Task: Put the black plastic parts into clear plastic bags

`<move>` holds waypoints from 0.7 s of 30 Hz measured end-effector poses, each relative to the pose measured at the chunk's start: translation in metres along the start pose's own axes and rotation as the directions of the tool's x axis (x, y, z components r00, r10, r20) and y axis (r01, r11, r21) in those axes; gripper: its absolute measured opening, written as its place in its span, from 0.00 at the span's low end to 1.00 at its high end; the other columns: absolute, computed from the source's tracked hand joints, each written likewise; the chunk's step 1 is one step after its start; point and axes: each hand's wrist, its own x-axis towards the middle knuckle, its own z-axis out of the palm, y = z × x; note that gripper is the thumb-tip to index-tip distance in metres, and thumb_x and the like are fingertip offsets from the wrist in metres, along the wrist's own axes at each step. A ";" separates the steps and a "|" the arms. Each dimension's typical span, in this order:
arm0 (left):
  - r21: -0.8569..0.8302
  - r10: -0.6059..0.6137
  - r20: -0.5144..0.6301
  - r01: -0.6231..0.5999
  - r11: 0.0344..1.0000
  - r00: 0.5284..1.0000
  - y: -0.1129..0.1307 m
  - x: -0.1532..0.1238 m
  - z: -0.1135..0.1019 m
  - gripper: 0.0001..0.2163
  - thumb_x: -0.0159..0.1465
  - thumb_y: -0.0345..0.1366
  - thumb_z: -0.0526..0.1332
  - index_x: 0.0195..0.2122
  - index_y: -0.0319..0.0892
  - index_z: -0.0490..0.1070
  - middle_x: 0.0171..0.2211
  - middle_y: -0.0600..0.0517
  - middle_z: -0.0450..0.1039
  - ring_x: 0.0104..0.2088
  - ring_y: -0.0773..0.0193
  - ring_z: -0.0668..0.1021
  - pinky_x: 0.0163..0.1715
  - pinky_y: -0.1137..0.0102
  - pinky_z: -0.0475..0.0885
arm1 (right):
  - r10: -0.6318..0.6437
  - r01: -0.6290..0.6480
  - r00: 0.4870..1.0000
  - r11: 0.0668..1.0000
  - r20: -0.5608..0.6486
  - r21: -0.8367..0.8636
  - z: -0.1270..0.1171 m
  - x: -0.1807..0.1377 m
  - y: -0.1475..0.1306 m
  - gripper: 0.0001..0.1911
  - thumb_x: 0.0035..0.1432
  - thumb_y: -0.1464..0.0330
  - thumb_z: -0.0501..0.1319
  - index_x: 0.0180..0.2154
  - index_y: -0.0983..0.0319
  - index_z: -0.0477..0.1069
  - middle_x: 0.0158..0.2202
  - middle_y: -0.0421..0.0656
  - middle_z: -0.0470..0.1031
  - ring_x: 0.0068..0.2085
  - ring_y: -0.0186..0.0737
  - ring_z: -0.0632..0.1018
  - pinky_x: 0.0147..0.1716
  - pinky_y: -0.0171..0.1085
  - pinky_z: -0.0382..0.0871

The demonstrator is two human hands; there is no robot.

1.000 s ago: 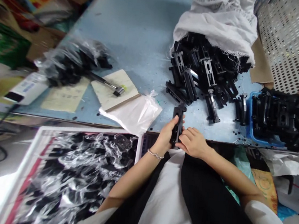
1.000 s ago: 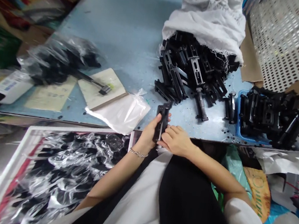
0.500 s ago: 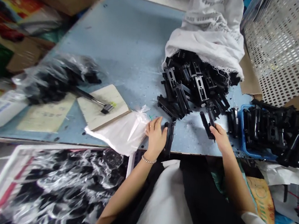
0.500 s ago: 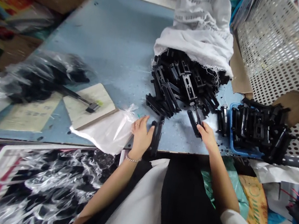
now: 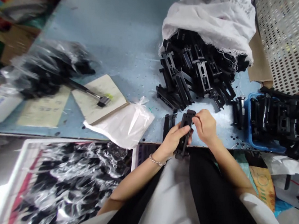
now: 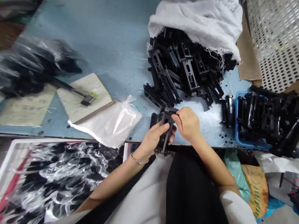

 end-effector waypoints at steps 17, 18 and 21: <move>0.273 0.507 -0.385 -0.429 0.861 0.771 0.003 -0.005 -0.063 0.30 0.60 0.53 0.69 0.58 0.52 0.60 0.43 0.53 0.74 0.32 0.66 0.78 0.34 0.69 0.76 | -0.073 -0.001 0.879 0.988 0.471 0.153 0.042 -0.026 -0.026 0.25 0.75 0.50 0.43 0.36 0.58 0.68 0.34 0.43 0.74 0.36 0.41 0.74 0.38 0.40 0.70; 0.347 0.518 -0.428 -0.394 0.851 0.741 0.000 -0.003 -0.076 0.28 0.62 0.54 0.67 0.58 0.50 0.60 0.44 0.51 0.74 0.35 0.64 0.79 0.38 0.67 0.77 | -0.050 0.008 0.915 0.994 0.400 0.107 0.045 -0.012 -0.019 0.25 0.75 0.50 0.43 0.37 0.58 0.69 0.35 0.44 0.74 0.38 0.42 0.75 0.41 0.42 0.71; 0.588 0.563 -0.441 -0.248 0.770 0.699 -0.011 0.011 -0.107 0.23 0.67 0.53 0.60 0.56 0.43 0.66 0.46 0.45 0.76 0.47 0.56 0.79 0.52 0.58 0.75 | 0.050 -0.045 0.998 0.984 0.027 -0.171 0.058 0.039 0.013 0.23 0.73 0.51 0.48 0.48 0.61 0.70 0.48 0.52 0.73 0.51 0.52 0.74 0.53 0.52 0.69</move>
